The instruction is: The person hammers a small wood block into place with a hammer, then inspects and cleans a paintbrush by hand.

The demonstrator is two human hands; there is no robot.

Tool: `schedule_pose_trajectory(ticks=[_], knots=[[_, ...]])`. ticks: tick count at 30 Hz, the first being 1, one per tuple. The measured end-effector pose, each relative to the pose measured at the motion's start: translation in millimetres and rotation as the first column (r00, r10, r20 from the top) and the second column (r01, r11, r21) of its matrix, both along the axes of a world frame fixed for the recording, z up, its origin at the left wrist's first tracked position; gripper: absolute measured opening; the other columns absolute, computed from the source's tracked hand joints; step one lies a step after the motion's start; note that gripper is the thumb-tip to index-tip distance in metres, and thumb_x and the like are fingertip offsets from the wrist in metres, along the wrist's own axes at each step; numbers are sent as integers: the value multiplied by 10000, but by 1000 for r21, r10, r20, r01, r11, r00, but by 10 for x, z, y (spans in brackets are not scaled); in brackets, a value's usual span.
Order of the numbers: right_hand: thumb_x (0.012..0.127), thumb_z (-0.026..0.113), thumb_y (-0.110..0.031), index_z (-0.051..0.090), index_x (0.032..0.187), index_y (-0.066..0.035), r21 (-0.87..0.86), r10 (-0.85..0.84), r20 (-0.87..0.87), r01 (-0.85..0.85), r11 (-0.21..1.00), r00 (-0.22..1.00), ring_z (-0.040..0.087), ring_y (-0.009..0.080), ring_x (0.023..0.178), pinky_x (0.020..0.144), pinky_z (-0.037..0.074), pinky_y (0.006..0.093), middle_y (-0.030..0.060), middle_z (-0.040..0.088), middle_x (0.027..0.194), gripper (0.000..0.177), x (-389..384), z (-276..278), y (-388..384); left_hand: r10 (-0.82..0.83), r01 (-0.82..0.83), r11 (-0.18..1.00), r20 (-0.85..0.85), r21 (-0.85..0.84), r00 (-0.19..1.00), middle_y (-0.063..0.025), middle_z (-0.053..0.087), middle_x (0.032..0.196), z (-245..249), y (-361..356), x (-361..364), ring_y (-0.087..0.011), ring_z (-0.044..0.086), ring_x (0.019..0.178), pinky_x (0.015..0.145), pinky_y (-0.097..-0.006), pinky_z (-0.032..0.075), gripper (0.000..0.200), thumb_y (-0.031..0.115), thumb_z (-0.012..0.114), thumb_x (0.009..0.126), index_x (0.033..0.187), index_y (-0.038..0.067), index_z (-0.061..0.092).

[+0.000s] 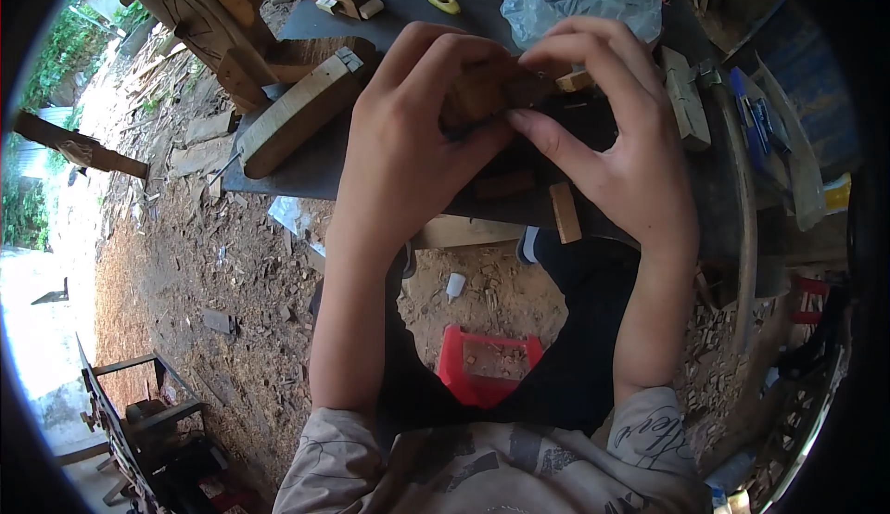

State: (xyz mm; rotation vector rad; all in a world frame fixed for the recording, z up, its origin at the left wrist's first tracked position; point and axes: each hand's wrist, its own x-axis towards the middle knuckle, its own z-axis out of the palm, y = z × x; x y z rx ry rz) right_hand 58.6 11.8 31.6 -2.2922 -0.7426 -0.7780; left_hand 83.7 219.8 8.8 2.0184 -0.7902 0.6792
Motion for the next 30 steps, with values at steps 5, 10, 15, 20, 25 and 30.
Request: schedule_pose_trajectory(ticks=[5, 10, 15, 20, 25, 30], knots=[[833, 831, -114, 714, 1101, -61, -53, -26, 7, 26, 998, 1000, 645, 256, 1149, 960, 516, 365, 70, 647, 1230, 298, 8, -37, 0, -6, 7, 999, -42, 36, 999, -80, 701, 1148, -15, -32, 3, -294, 723, 1044, 880, -391, 574, 501, 85, 875, 714, 1186, 69, 707], [819, 844, -110, 716, 1072, -58, -60, -44, 2, 45, 997, 999, 654, 247, 1128, 941, 520, 356, 69, 645, 1232, 289, -6, -30, 4, 15, -9, 996, -62, 84, 998, -79, 706, 1150, -24, -33, 3, -309, 728, 1033, 870, -396, 580, 528, 80, 863, 704, 1207, 87, 703], [811, 848, -109, 703, 1046, -48, -28, -17, -20, 16, 999, 1000, 653, 244, 1107, 930, 518, 354, 74, 640, 1231, 282, -3, -22, -7, -21, 25, 997, -55, 69, 998, -86, 709, 1134, -17, -41, -4, -319, 730, 1014, 857, -393, 583, 511, 80, 849, 708, 1199, 83, 707], [817, 805, -62, 667, 982, -27, -19, 6, -48, -7, 1000, 999, 651, 235, 1077, 921, 512, 349, 82, 635, 1241, 218, -6, -23, -2, -46, 49, 996, -49, 68, 998, -112, 695, 1099, -47, -51, 7, -356, 721, 952, 803, -417, 583, 480, 102, 846, 722, 1178, 78, 697], [798, 769, -30, 638, 932, -24, -8, 20, -80, -21, 1000, 997, 645, 229, 1075, 912, 505, 337, 88, 633, 1245, 187, -35, 10, 14, -54, 56, 997, -44, 61, 998, -124, 695, 1069, -40, -61, -5, -380, 717, 919, 774, -433, 581, 458, 122, 843, 732, 1161, 75, 690], [781, 769, -21, 635, 930, -27, -68, 52, -33, -54, 996, 998, 637, 249, 1110, 937, 492, 338, 96, 631, 1262, 201, -24, 23, 0, -50, 53, 997, -46, 62, 998, -131, 701, 1046, -46, -52, 8, -378, 719, 917, 772, -428, 579, 459, 129, 850, 729, 1152, 63, 684]])
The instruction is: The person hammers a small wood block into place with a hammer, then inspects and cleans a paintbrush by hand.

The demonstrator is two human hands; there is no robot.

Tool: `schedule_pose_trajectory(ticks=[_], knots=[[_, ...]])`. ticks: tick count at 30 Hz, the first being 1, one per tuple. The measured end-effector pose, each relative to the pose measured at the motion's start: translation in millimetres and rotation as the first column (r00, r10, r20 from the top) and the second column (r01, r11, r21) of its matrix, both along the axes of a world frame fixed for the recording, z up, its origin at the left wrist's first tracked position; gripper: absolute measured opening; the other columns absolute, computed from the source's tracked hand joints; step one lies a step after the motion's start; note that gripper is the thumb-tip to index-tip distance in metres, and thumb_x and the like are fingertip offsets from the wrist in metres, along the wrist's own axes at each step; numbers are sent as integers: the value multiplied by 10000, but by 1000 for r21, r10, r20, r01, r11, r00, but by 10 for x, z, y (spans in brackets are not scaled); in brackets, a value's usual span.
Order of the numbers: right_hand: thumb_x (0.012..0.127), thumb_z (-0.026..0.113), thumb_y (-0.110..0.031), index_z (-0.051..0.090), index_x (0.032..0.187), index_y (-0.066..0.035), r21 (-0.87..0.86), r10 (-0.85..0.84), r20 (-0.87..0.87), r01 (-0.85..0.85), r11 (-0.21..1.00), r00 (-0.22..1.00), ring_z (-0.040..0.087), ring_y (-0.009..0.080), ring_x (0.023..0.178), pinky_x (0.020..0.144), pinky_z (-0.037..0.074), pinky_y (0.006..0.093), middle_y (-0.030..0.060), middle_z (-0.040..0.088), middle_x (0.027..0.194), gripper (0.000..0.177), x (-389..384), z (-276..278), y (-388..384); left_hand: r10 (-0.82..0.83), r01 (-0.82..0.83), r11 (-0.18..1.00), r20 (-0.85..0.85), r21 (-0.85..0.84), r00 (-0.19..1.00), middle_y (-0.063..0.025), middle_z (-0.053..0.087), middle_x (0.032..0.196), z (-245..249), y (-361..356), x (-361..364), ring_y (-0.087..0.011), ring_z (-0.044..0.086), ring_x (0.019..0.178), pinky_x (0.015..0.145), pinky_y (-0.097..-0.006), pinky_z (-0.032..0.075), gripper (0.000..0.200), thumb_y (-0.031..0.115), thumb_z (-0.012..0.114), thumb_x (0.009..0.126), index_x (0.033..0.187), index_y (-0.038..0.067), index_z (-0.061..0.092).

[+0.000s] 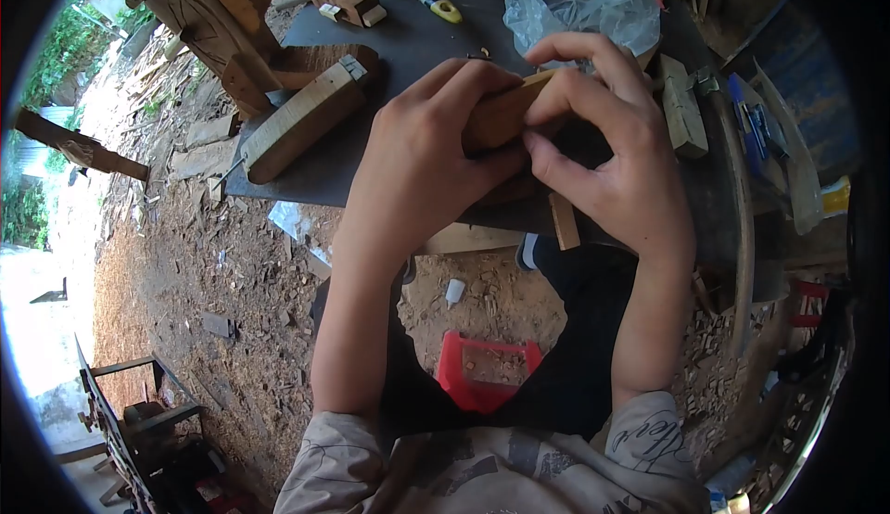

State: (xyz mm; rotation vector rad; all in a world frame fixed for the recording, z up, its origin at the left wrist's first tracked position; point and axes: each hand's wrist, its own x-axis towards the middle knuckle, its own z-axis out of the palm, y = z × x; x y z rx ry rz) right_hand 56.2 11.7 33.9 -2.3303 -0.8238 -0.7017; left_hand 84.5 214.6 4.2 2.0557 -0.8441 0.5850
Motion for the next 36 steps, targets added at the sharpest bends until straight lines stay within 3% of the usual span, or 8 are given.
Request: schedule_pose_trajectory(ticks=[6, 8, 13, 20, 23, 26, 29, 36], knots=[[780, 859, -135, 623, 901, -44, 86, -146, 108, 137, 987, 983, 612, 232, 1012, 910, 481, 350, 71, 611, 1096, 280, -3, 48, 22, 104, -106, 992, -38, -66, 994, -109, 709, 1115, 37, 12, -36, -350, 722, 961, 807, -413, 587, 463, 102, 862, 710, 1130, 60, 672], [755, 933, -286, 602, 895, -57, 97, -200, 110, 190, 977, 974, 557, 195, 851, 815, 466, 343, 28, 545, 921, 426, 18, 44, -20, 99, -96, 995, 108, -31, 989, -88, 734, 1162, 48, -13, -36, -303, 740, 1017, 851, -389, 602, 480, 48, 875, 697, 1141, 59, 694], [738, 946, -346, 598, 869, -64, 66, -253, 305, 245, 967, 918, 532, 166, 783, 730, 427, 315, 4, 530, 836, 467, 28, 53, 25, 184, -177, 983, 220, -52, 958, -76, 743, 1205, 30, -33, -59, -258, 749, 1059, 866, -364, 620, 465, 26, 884, 705, 1134, 45, 705], [770, 931, -360, 649, 767, -21, 79, -238, -41, 241, 967, 970, 518, 170, 705, 691, 419, 313, 8, 554, 725, 440, -41, 24, 43, 257, -234, 966, 303, -112, 918, -83, 742, 1215, -5, -34, -34, -261, 747, 1081, 884, -358, 627, 501, 34, 909, 690, 1147, 37, 704], [784, 901, -446, 714, 762, -14, 142, -189, -6, 188, 972, 982, 651, 199, 684, 764, 484, 353, 58, 684, 709, 471, 28, -84, 28, 237, -214, 971, 336, -103, 912, -63, 714, 1226, -35, -42, -21, -267, 726, 1094, 875, -370, 618, 515, 57, 884, 695, 1163, 53, 670], [826, 882, -367, 733, 836, 7, 269, -118, -274, 193, 944, 954, 657, 215, 686, 801, 490, 351, 75, 701, 745, 403, -47, 39, 69, 235, -219, 972, 350, -85, 907, -49, 699, 1229, -62, -53, -6, -267, 717, 1092, 860, -373, 613, 527, 73, 874, 698, 1173, 63, 645], [870, 833, -320, 723, 872, 8, 383, -54, -328, 185, 905, 943, 646, 216, 697, 814, 478, 366, 79, 691, 750, 346, -42, 8, 102, 240, -229, 971, 327, -73, 914, -42, 702, 1218, -58, -65, -10, -264, 718, 1079, 845, -371, 614, 545, 81, 879, 695, 1181, 71, 634], [878, 810, -320, 722, 934, -7, 219, -161, -139, 189, 957, 977, 653, 213, 708, 822, 457, 354, 80, 708, 774, 330, -21, -26, 40, 263, -254, 964, 189, -72, 946, -33, 719, 1128, -46, -59, -85, -279, 746, 929, 739, -368, 618, 566, 105, 895, 696, 1196, 112, 630]])
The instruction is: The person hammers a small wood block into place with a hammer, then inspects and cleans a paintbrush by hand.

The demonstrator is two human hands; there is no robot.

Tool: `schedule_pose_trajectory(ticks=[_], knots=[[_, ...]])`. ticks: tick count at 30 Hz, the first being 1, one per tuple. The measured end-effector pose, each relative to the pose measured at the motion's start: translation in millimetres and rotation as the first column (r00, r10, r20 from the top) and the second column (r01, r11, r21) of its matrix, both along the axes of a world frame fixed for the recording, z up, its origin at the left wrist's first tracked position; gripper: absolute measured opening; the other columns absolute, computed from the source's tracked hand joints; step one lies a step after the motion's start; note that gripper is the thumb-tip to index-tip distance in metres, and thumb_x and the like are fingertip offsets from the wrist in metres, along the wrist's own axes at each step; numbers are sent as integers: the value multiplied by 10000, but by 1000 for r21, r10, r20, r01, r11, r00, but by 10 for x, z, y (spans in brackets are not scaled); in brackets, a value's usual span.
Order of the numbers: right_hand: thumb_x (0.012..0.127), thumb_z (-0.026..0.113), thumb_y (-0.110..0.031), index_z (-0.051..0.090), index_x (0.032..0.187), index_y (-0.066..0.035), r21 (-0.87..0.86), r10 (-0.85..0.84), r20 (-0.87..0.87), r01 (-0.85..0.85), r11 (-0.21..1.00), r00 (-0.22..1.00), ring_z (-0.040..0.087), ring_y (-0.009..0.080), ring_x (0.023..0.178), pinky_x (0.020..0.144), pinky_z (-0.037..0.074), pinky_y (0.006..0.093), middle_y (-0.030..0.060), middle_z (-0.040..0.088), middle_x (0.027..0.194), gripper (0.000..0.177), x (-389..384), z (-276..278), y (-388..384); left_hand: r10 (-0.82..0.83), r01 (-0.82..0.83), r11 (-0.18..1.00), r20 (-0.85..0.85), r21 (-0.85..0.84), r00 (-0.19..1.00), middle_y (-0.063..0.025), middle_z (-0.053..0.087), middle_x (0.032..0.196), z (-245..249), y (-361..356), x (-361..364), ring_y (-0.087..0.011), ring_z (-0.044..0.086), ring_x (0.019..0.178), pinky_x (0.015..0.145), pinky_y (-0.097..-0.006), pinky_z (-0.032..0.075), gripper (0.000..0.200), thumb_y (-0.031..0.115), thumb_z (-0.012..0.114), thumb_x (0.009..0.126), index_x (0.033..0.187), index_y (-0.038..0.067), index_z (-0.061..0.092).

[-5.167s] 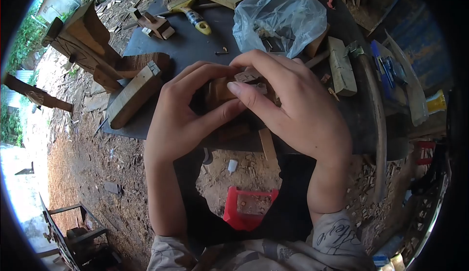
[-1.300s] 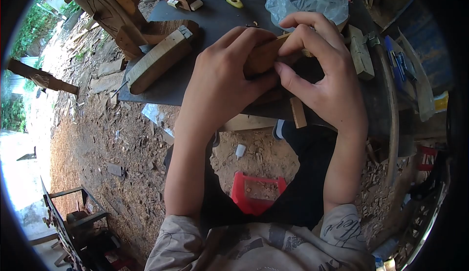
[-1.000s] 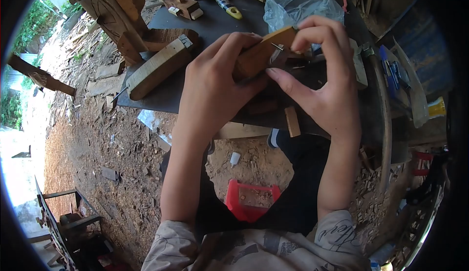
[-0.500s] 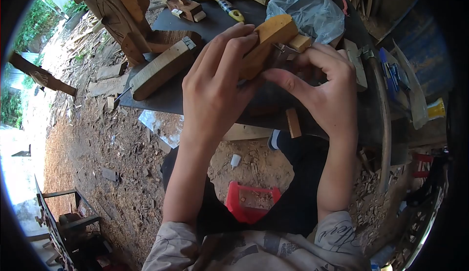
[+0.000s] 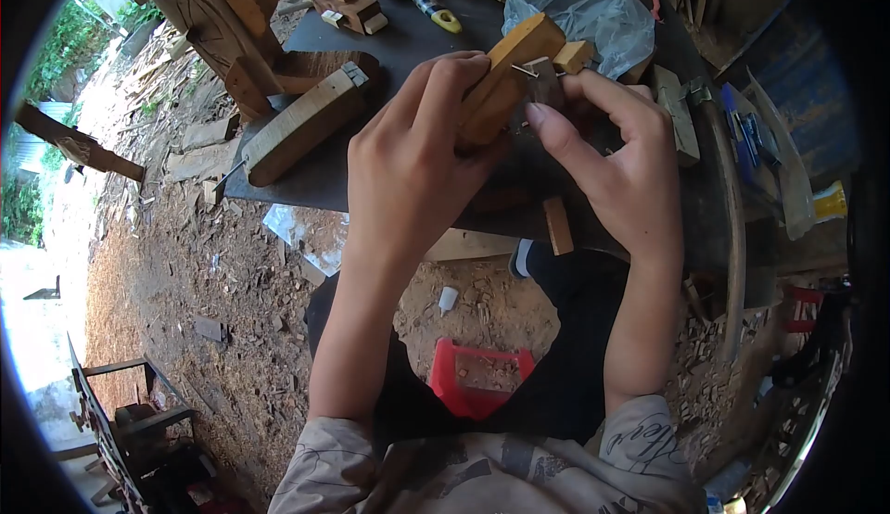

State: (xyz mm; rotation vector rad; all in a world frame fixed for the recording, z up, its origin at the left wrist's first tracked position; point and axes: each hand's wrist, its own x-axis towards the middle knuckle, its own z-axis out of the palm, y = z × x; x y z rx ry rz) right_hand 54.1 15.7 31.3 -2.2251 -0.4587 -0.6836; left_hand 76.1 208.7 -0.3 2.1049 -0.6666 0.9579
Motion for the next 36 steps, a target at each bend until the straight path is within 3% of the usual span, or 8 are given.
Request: schedule_pose_trajectory(ticks=[5, 11, 14, 20, 27, 31, 34, 36], knots=[[880, 814, -317, 766, 963, -10, -37, -40, 5, 40, 999, 999, 675, 226, 696, 825, 458, 357, 90, 730, 761, 322, -5, 11, -13, -12, 12, 1000, -24, -11, 1000, -49, 730, 1044, 6, 29, 2, -294, 747, 858, 704, -371, 613, 552, 120, 903, 698, 1184, 115, 642], [883, 822, -286, 782, 974, -1, 51, -37, -47, 39, 998, 998, 663, 168, 633, 680, 487, 329, 83, 741, 746, 302, -2, 1, -8, -23, 21, 999, -50, -30, 998, -61, 733, 1025, 13, 41, 19, -305, 747, 872, 719, -381, 613, 531, 116, 901, 700, 1170, 112, 654], [918, 803, -275, 781, 993, -8, 307, 54, -261, 30, 951, 964, 627, 84, 625, 624, 479, 272, 32, 717, 716, 278, -42, 46, 53, -29, 28, 999, -41, -42, 999, -62, 732, 1032, 10, 42, 28, -309, 745, 878, 729, -384, 613, 539, 102, 898, 697, 1178, 115, 655], [984, 762, -277, 736, 983, -19, 587, 305, -314, -69, 807, 899, 540, 27, 594, 585, 441, 205, -32, 643, 705, 259, -45, 85, 22, -11, 10, 998, -19, -67, 1000, -73, 773, 1051, 48, 23, -7, -217, 772, 961, 829, -331, 601, 527, 76, 890, 707, 1205, 100, 718], [981, 752, -202, 707, 942, -29, 579, 96, -132, -2, 815, 987, 532, 12, 618, 565, 417, 185, -49, 610, 704, 182, 19, 134, -270, 77, -79, 993, -29, -89, 997, -83, 776, 1058, 52, 78, 15, -216, 768, 982, 851, -339, 597, 497, 65, 883, 731, 1200, 105, 724], [975, 763, -235, 720, 1033, -26, 264, -65, -199, 118, 957, 978, 560, 4, 653, 608, 405, 194, -41, 653, 749, 221, -4, 54, -159, 47, -52, 992, -42, -114, 998, -87, 778, 1076, 56, 66, 21, -218, 767, 1007, 858, -343, 596, 506, 60, 881, 736, 1215, 101, 725], [1000, 737, -295, 719, 1013, -29, 307, -60, -84, 83, 948, 995, 514, 8, 628, 584, 370, 209, -55, 608, 712, 267, 19, 40, -96, 19, -18, 999, 34, -44, 999, -94, 775, 1130, 66, 45, 14, -230, 762, 1046, 883, -347, 601, 526, 29, 875, 727, 1227, 89, 722], [1020, 706, -328, 716, 990, -27, 392, 50, -170, 21, 920, 984, 470, 10, 615, 567, 344, 222, -63, 561, 687, 303, 0, 70, -152, -43, 43, 999, 119, 6, 992, -97, 769, 1172, 46, 23, 43, -244, 756, 1076, 904, -355, 606, 544, 1, 871, 715, 1232, 81, 719]])
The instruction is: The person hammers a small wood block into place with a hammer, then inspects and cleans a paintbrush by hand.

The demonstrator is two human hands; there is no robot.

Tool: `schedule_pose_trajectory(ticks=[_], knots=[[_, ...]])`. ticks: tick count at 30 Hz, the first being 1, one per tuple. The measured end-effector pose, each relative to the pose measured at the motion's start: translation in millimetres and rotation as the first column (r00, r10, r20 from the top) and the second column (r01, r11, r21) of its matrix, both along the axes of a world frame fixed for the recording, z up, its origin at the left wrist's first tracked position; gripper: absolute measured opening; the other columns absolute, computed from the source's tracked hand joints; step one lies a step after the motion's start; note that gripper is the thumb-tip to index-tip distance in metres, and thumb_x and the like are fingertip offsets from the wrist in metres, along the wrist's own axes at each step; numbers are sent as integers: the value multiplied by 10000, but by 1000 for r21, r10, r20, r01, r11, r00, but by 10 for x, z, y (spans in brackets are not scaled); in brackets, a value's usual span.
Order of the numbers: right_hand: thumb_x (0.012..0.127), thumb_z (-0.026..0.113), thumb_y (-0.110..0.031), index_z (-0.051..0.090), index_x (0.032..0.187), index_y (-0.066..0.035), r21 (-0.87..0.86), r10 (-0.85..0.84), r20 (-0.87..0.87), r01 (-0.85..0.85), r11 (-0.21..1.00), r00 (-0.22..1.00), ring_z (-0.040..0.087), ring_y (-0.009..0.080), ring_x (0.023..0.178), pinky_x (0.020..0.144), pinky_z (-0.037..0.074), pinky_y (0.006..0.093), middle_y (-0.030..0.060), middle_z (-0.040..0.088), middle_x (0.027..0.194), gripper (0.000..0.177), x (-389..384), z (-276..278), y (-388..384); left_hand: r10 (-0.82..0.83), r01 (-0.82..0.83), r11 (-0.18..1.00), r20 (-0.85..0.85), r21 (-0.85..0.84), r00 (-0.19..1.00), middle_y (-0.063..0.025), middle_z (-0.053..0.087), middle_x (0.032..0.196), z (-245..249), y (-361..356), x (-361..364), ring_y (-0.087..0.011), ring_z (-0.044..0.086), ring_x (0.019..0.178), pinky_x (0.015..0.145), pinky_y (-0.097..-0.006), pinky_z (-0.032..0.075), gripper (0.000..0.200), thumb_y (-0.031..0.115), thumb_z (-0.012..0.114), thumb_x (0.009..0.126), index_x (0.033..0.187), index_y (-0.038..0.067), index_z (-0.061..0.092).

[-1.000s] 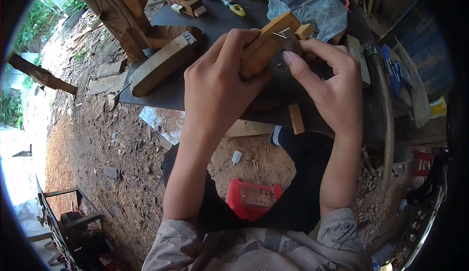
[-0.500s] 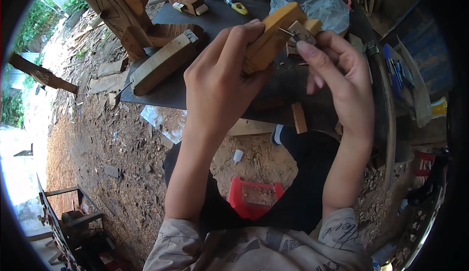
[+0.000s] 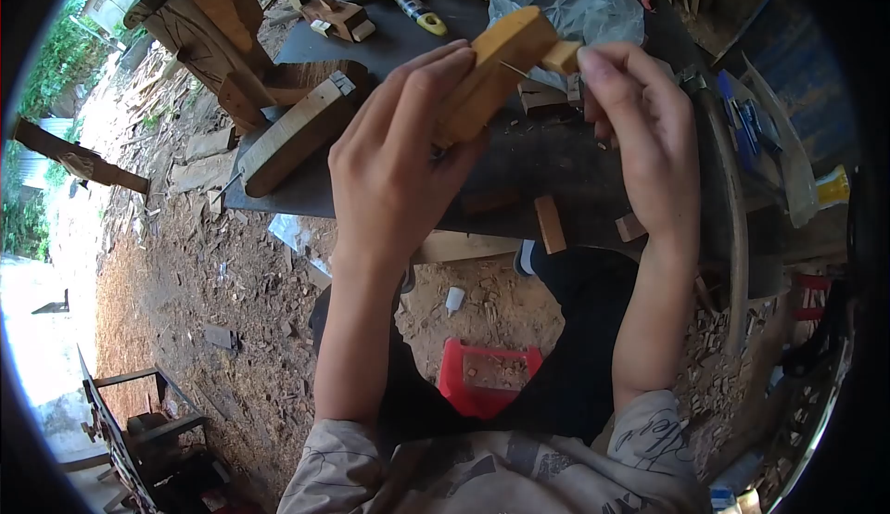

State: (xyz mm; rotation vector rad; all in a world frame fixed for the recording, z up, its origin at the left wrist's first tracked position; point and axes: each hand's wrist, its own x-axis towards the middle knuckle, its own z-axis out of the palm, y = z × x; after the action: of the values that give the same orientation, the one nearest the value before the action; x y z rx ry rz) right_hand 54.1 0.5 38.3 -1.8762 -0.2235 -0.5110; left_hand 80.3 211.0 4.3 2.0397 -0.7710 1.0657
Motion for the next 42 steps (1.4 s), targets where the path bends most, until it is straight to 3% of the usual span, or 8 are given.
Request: schedule_pose_trajectory(ticks=[4, 10, 13, 22, 30, 31, 34, 42], knots=[[1055, 643, -373, 708, 941, -21, -34, 33, -97, -37, 999, 995, 398, 10, 604, 542, 298, 238, -73, 482, 661, 375, -10, -13, 7, -67, 67, 997, -17, 43, 998, -87, 753, 1229, -3, -14, -29, -272, 742, 1114, 932, -364, 614, 580, -27, 872, 692, 1240, 73, 712], [1065, 618, -376, 698, 961, -23, 52, -8, -83, 13, 999, 996, 419, 11, 613, 546, 306, 231, -67, 485, 656, 376, -18, -39, 96, -73, 81, 993, -98, 86, 993, -95, 722, 1290, 14, -32, -40, -271, 732, 1136, 921, -371, 621, 673, 79, 914, 733, 1356, 97, 661], [1061, 620, -394, 691, 983, -26, 77, 3, -53, 1, 997, 999, 427, 13, 614, 547, 311, 231, -65, 488, 660, 383, -15, -52, 121, -187, 184, 982, -287, -39, 939, -106, 717, 1296, 80, -44, -79, -274, 728, 1145, 916, -376, 618, 770, 155, 938, 740, 1435, 108, 612], [1065, 597, -451, 679, 1000, 0, 44, 36, -81, -33, 999, 996, 477, 52, 596, 548, 360, 263, -20, 537, 648, 463, -33, -34, 124, -173, 176, 984, -282, -14, 944, -155, 703, 1333, 92, -62, -81, -303, 709, 1205, 975, -405, 583, 771, 131, 904, 784, 1481, 92, 576], [1083, 568, -383, 627, 947, -6, -250, -105, 173, 147, 957, 979, 661, 261, 600, 572, 476, 384, 114, 630, 653, 405, -165, 74, 200, -230, 180, 971, -399, -160, 888, -190, 747, 1162, 132, -216, -237, -260, 754, 1066, 902, -356, 580, 627, 167, 818, 878, 1420, 4, 549], [1083, 568, -373, 621, 940, -6, -248, -94, 173, 135, 959, 980, 664, 270, 601, 568, 476, 387, 116, 634, 658, 397, -186, 87, 194, -256, 189, 963, -423, -194, 869, -191, 754, 1126, 137, -241, -249, -240, 760, 1034, 883, -343, 579, 605, 179, 808, 894, 1404, -11, 545], [1085, 565, -345, 605, 926, -8, -234, -54, 192, 100, 967, 980, 670, 290, 601, 561, 478, 394, 118, 643, 675, 374, -219, 94, 166, -307, 209, 936, -367, -284, 878, -231, 748, 967, 56, -286, -220, -372, 783, 891, 753, -388, 606, 571, 268, 819, 895, 1318, 1, 544], [1097, 536, -290, 597, 959, -3, -243, -6, 263, 72, 967, 965, 643, 306, 591, 569, 465, 408, 136, 609, 674, 324, -177, 21, 96, -376, 245, 918, -490, -311, 787, -210, 757, 908, 188, -254, -273, -330, 794, 867, 740, -358, 595, 512, 270, 787, 938, 1265, -42, 547]])
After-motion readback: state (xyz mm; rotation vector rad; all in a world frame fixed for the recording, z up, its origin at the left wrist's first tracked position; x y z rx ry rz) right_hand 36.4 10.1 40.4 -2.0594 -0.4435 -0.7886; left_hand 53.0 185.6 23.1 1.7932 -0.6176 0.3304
